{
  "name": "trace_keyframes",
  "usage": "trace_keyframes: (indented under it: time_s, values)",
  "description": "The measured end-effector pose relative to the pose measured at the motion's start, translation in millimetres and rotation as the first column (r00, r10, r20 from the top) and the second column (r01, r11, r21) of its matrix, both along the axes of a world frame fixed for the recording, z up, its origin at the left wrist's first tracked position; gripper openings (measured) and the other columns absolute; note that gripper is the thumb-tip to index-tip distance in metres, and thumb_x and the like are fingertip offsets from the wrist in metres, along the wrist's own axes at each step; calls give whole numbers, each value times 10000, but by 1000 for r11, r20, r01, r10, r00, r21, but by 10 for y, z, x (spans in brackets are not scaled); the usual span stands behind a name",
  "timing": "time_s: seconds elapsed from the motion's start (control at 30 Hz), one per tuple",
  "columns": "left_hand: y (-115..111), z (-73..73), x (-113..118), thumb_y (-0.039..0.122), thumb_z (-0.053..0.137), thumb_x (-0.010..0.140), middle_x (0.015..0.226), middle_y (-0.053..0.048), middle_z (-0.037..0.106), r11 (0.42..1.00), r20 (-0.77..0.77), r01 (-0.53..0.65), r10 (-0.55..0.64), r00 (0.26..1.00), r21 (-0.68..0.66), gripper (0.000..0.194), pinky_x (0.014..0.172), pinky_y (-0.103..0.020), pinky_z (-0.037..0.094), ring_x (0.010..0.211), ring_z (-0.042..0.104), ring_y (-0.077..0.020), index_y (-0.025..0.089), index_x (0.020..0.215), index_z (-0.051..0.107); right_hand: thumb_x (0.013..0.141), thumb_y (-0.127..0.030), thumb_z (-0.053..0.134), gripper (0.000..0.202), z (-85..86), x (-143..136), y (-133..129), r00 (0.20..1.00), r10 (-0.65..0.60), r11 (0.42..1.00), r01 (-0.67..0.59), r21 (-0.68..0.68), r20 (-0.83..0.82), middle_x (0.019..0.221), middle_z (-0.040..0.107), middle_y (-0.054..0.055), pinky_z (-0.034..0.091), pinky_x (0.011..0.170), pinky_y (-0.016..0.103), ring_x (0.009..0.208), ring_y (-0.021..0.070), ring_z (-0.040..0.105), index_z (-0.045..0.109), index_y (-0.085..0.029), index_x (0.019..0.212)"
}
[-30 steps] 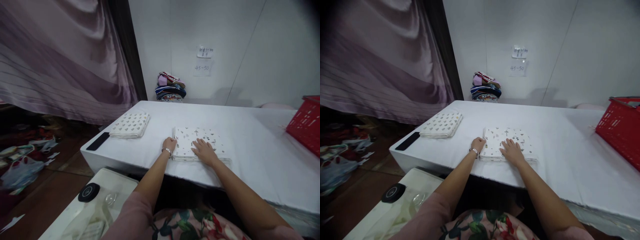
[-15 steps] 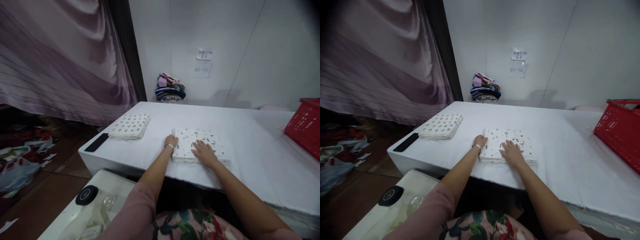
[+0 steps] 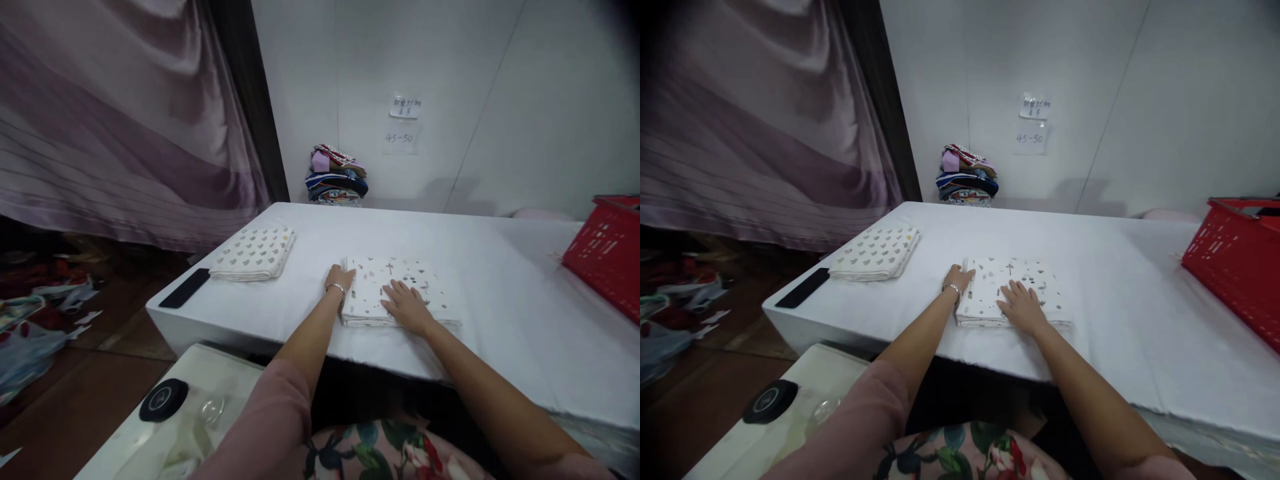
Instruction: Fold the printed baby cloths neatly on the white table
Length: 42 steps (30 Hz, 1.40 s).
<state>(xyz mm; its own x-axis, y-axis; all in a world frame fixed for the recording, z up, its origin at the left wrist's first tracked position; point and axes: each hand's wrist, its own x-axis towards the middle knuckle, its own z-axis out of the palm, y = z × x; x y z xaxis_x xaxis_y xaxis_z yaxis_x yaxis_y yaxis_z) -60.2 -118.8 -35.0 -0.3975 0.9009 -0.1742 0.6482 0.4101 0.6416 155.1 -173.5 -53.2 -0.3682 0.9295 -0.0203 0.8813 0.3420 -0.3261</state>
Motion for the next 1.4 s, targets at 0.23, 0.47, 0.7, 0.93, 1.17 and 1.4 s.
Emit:
trace_keyframes:
  time_s: [0.23,0.47,0.7,0.93,1.17,1.4]
  values:
    - [172,65,-39,482,589,739,1185,-200,613,969,-56,167,-179,982,-181,510,806,-311,448,1109,574,-308,102,1079,604,866,-409,443,549,168,574,478,927,-311,948,317,-5,-208,1460,360,116,280,1084,361,1329,245,344,469,-146,1347]
    - [152,35,-35,484,628,710,1115,-151,656,996,19,83,-83,996,-15,506,779,-311,442,1020,615,-287,161,1093,566,793,-456,535,776,71,884,632,861,-493,870,486,-83,-121,1351,490,162,419,931,416,1170,324,509,279,-131,1450]
    - [168,-14,-56,428,690,693,1049,-108,677,995,172,101,-97,980,-16,644,723,-286,454,885,648,-231,183,1234,443,754,-487,585,820,25,902,533,827,-509,860,503,-92,-240,1372,468,148,397,961,406,1206,313,474,294,-156,1445]
    - [144,-151,-37,366,644,744,1163,-103,628,980,59,163,-171,984,117,577,823,-293,441,1019,606,-233,199,1257,440,690,-481,665,856,16,996,589,583,-605,795,479,-371,-543,1138,612,149,508,768,381,881,260,632,354,-152,1416]
    - [711,31,111,320,687,723,1122,-82,640,961,55,191,-205,977,198,627,863,-267,421,1024,599,-213,205,1285,434,627,-413,705,731,100,1034,901,435,-515,763,626,-163,-739,1139,591,98,494,784,334,913,226,613,516,-185,1295]
    - [1103,-53,330,381,752,650,1321,-138,519,951,31,304,-305,952,55,779,946,-281,373,1187,504,-254,180,1324,416,678,-478,664,788,-104,1423,1089,465,-664,681,698,-219,-585,1152,612,147,447,912,403,1001,269,588,445,-146,1359]
